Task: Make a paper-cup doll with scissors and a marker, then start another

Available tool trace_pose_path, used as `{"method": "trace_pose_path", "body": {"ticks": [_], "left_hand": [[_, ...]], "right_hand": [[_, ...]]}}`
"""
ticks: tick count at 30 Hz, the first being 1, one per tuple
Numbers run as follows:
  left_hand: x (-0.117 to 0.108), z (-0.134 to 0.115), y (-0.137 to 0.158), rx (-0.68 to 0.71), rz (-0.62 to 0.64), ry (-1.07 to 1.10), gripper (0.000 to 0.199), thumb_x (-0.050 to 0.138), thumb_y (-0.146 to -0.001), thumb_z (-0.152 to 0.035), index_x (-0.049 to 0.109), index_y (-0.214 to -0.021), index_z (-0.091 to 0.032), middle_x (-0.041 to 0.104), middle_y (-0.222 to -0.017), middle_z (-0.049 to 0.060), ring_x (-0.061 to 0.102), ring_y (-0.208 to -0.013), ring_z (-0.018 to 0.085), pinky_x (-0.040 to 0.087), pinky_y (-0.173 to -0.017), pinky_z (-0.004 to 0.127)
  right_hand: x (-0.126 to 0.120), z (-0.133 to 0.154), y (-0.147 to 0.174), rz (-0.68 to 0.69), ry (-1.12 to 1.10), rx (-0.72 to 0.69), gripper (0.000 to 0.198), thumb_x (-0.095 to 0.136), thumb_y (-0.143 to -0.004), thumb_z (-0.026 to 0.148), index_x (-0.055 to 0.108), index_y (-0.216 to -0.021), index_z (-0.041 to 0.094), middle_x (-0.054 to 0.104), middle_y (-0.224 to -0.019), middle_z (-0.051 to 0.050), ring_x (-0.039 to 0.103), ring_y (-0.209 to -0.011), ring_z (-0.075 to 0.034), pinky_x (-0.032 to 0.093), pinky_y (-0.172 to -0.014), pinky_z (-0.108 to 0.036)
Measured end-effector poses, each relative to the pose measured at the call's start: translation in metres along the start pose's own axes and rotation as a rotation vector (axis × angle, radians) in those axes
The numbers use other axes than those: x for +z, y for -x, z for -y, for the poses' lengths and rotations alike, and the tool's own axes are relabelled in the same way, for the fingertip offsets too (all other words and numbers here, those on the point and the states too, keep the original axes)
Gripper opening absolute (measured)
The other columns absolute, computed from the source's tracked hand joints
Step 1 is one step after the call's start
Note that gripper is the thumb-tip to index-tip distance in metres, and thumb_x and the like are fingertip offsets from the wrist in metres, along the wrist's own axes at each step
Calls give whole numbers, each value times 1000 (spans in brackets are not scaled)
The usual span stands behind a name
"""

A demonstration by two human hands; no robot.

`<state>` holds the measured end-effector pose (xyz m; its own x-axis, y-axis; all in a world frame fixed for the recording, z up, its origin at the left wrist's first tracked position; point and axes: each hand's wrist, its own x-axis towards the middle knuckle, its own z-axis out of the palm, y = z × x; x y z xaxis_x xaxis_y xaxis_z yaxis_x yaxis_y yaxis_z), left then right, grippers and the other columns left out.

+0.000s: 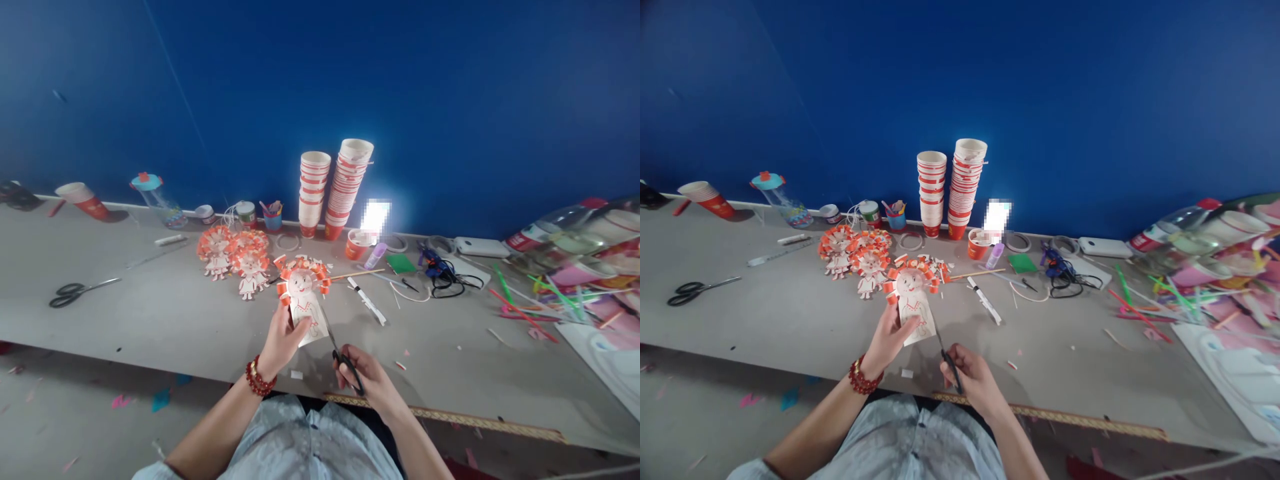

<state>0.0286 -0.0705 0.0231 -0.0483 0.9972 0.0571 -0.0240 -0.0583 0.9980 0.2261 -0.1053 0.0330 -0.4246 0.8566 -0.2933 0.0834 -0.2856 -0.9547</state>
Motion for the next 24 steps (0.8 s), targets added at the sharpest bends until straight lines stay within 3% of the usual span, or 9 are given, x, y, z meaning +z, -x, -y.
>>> {"method": "trace_pose_path", "body": {"ticks": [9,17,24], "left_hand": [[0,-14,2,-45,81,19,33,57,-85,-23,50,-117,-16,63,-93,4,58,-75,15,48,-69,26],[-2,-16,4,-67,114,35,33,59,-86,-29,53,-117,-17,66,-98,6,62,-83,18,51,-74,29],[-6,-18,7,-87,106,24,33,62,-85,-33,55,-114,-19,68,-99,7,64,-86,21,53,-74,32]], "right_hand": [[-5,5,3,98,-49,48,53,68,-71,67,51,-74,17,55,-59,2,43,-53,-10,29,-51,-23],[0,5,6,61,-69,72,52,73,-68,63,45,-67,19,46,-54,6,38,-49,-7,31,-49,-22],[-1,-4,8,52,-67,66,52,71,-68,64,42,-66,21,42,-50,8,32,-45,-7,25,-45,-21]]}}
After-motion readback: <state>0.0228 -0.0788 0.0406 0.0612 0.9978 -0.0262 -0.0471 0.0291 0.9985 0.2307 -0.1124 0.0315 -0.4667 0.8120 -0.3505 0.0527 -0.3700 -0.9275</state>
